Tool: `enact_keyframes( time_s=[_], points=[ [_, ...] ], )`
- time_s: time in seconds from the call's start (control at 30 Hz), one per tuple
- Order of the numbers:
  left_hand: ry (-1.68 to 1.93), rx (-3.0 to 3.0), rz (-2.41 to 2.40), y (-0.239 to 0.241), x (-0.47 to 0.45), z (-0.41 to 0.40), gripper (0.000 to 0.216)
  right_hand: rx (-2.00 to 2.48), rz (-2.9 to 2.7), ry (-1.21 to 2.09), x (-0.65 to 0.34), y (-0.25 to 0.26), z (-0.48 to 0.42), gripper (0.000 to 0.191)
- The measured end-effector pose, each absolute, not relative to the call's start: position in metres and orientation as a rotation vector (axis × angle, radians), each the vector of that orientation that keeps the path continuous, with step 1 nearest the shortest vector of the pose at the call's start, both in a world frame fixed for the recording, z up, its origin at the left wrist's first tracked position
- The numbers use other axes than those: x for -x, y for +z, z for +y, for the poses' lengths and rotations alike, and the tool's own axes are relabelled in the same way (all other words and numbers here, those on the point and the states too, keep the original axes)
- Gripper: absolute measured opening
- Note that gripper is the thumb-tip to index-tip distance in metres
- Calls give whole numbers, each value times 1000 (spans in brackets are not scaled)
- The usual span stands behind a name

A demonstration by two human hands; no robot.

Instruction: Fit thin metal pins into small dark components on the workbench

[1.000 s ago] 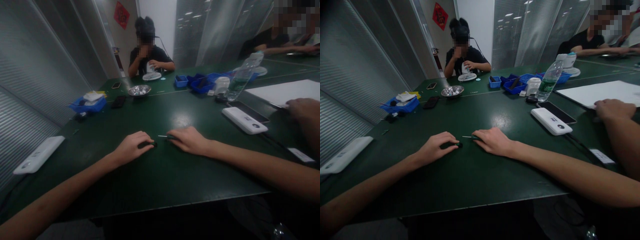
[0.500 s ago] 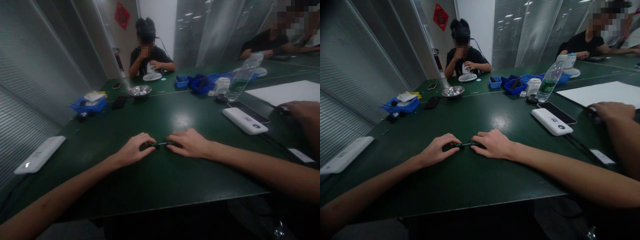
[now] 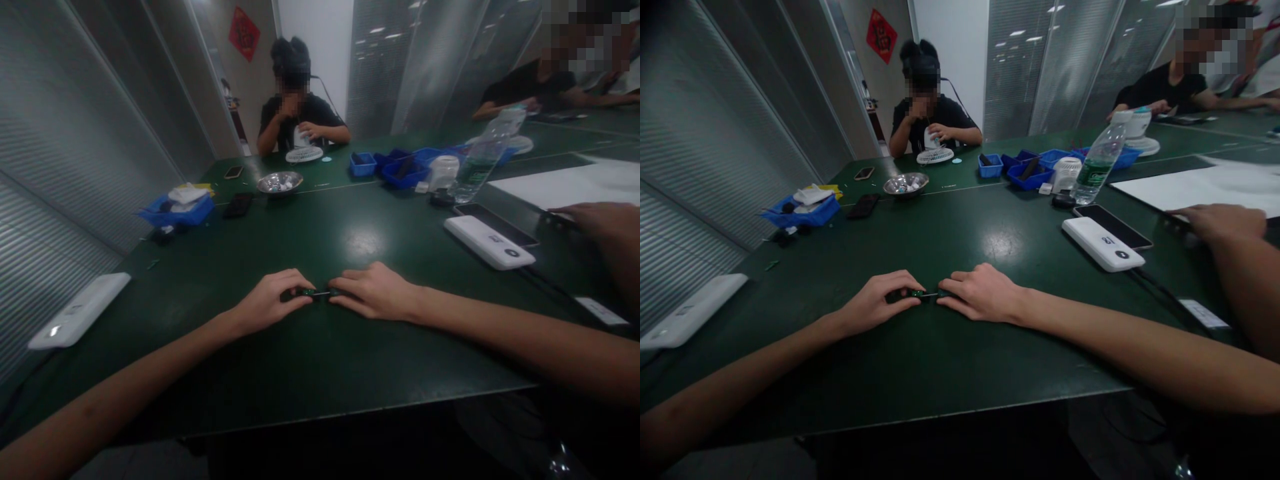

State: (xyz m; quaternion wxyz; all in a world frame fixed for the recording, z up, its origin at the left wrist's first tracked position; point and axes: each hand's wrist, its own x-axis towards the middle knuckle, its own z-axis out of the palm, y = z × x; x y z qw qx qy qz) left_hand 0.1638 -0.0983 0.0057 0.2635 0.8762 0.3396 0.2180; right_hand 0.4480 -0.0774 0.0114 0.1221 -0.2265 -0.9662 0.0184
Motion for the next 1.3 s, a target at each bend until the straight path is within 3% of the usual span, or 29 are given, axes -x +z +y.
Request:
enact_keyframes(
  time_s=[0.3,0.53,0.77,0.87,1.03,1.3],
  points=[
    [540,-2350,905,9,-169,-100,25,730,-2822,59,-440,11,-80,41],
    [594,-2222,958,5,-165,-100,73,990,-2673,129,-441,12,-78,43],
    [603,-2211,960,3,-163,-100,77,1062,-2614,157,-444,11,-78,46],
    [608,-2260,992,3,-161,-99,70,1084,-2568,211,-446,12,-78,47],
    [592,-2500,898,9,-160,-101,25,1074,-2536,188,-448,14,-78,49],
    [480,-2770,925,8,-121,-71,29,1061,-2518,100,-449,13,-79,48]
  ],
)
